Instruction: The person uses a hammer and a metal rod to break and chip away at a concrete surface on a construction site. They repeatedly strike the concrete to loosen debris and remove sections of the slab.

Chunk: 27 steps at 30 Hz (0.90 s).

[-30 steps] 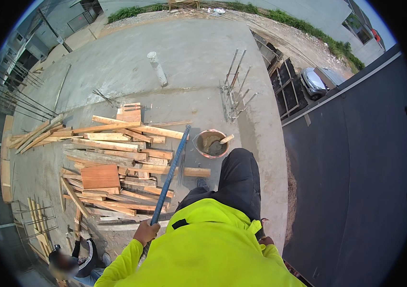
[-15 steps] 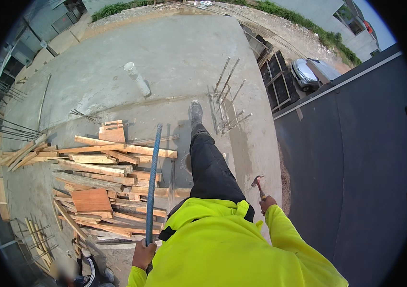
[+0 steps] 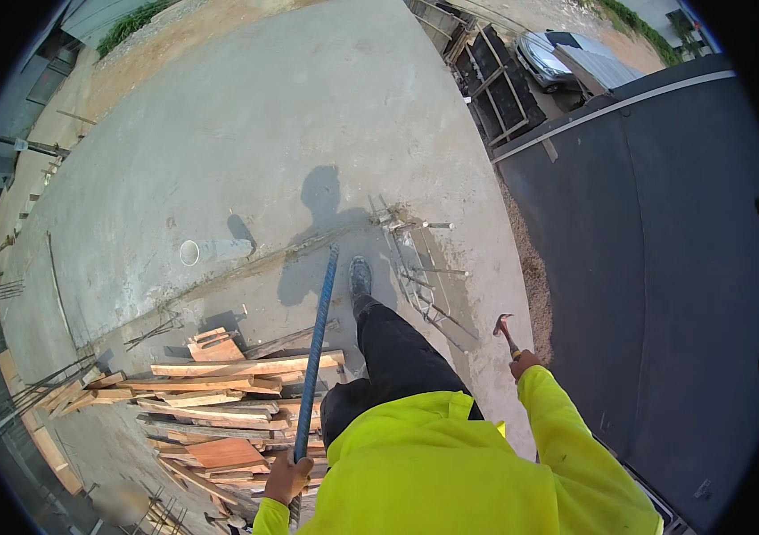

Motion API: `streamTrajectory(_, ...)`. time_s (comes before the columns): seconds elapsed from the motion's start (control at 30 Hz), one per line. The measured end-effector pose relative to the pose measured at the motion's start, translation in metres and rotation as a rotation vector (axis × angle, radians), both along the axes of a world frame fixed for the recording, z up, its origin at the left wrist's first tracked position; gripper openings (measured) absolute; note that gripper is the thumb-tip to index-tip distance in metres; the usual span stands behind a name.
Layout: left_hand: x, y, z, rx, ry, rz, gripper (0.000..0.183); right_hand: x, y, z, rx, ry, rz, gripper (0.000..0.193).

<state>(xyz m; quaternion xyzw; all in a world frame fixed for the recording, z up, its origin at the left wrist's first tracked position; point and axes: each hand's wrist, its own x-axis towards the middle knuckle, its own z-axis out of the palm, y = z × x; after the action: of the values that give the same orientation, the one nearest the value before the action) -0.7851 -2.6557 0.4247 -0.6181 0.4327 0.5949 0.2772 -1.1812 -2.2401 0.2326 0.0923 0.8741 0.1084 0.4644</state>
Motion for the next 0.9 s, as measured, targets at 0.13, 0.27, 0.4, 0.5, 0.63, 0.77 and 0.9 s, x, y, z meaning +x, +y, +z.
streamTrajectory(0.13, -0.076, -0.075, 0.016, 0.002, 0.035, -0.170, 0.018, -0.025, -0.036, 0.035, -0.070, 0.106, -0.143, 0.040)
streamTrajectory(0.27, -0.152, -0.141, 0.031, -0.077, 0.116, -0.309, 0.020, -0.026, -0.076, 0.054, -0.297, 0.254, -0.527, 0.033)
streamTrajectory(0.4, -0.230, -0.215, 0.040, -0.027, 0.129, -0.468, 0.019, -0.018, -0.128, 0.067, -0.557, 0.382, -0.981, 0.023)
streamTrajectory(0.5, -0.304, -0.275, 0.035, 0.024, 0.148, -0.620, 0.016, -0.012, -0.182, 0.081, -0.703, 0.563, -1.238, 0.020)
streamTrajectory(0.63, -0.411, -0.358, 0.011, 0.089, 0.143, -0.893, 0.013, -0.005, -0.274, 0.106, -0.861, 0.846, -1.402, 0.016)
streamTrajectory(0.77, -0.515, -0.423, -0.025, 0.229, 0.097, -1.135, 0.018, -0.012, -0.389, 0.127, -0.894, 1.060, -1.524, 0.016)
streamTrajectory(0.9, -0.581, -0.444, -0.055, 0.335, -0.008, -1.240, 0.018, -0.017, -0.483, 0.150, -0.943, 1.020, -1.685, 0.018)
